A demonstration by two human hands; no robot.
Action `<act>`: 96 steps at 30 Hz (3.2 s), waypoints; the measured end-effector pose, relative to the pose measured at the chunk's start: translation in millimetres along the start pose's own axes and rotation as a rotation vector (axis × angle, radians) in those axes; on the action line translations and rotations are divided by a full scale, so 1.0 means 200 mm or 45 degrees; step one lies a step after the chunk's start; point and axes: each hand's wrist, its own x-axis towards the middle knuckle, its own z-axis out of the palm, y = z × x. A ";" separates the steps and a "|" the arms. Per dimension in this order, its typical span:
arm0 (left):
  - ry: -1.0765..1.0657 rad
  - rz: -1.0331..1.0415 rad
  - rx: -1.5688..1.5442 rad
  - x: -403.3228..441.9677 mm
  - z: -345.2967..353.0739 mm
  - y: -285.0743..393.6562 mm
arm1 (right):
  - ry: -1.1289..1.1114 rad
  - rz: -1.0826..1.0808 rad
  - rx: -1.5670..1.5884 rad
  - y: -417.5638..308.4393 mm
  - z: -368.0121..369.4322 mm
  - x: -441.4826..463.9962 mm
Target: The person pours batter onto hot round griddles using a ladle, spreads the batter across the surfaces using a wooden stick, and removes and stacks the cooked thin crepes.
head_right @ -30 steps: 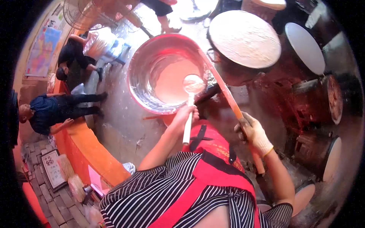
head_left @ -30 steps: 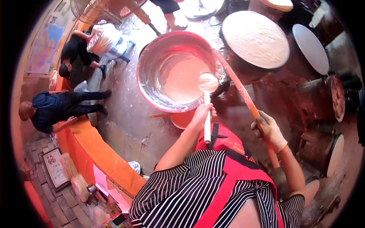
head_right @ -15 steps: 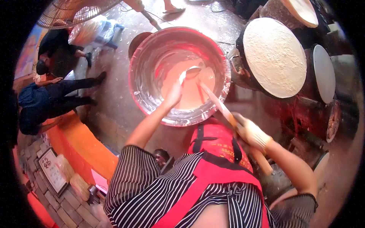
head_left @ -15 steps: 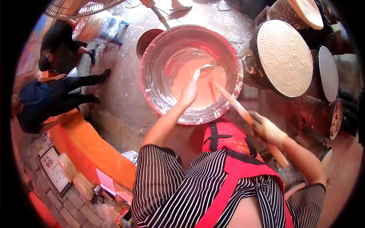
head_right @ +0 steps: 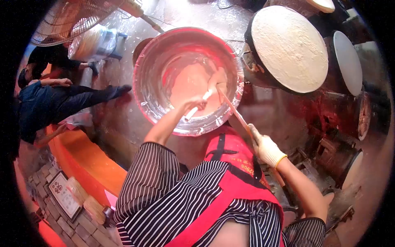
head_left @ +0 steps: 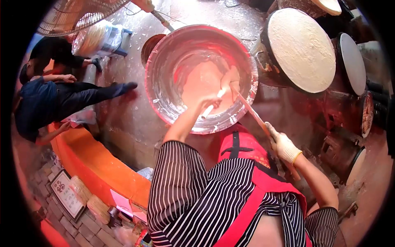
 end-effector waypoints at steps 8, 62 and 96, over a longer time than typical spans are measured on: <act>-0.910 0.307 -1.769 -0.61 0.53 -0.31 | 0.010 -0.183 -0.386 0.00 0.21 -0.43; -1.238 0.602 1.981 -1.53 3.11 -1.29 | 2.824 0.975 0.498 -0.27 2.86 -1.79; -1.257 -0.100 1.478 -1.07 3.33 -1.48 | 4.102 0.637 2.488 0.28 2.52 -1.35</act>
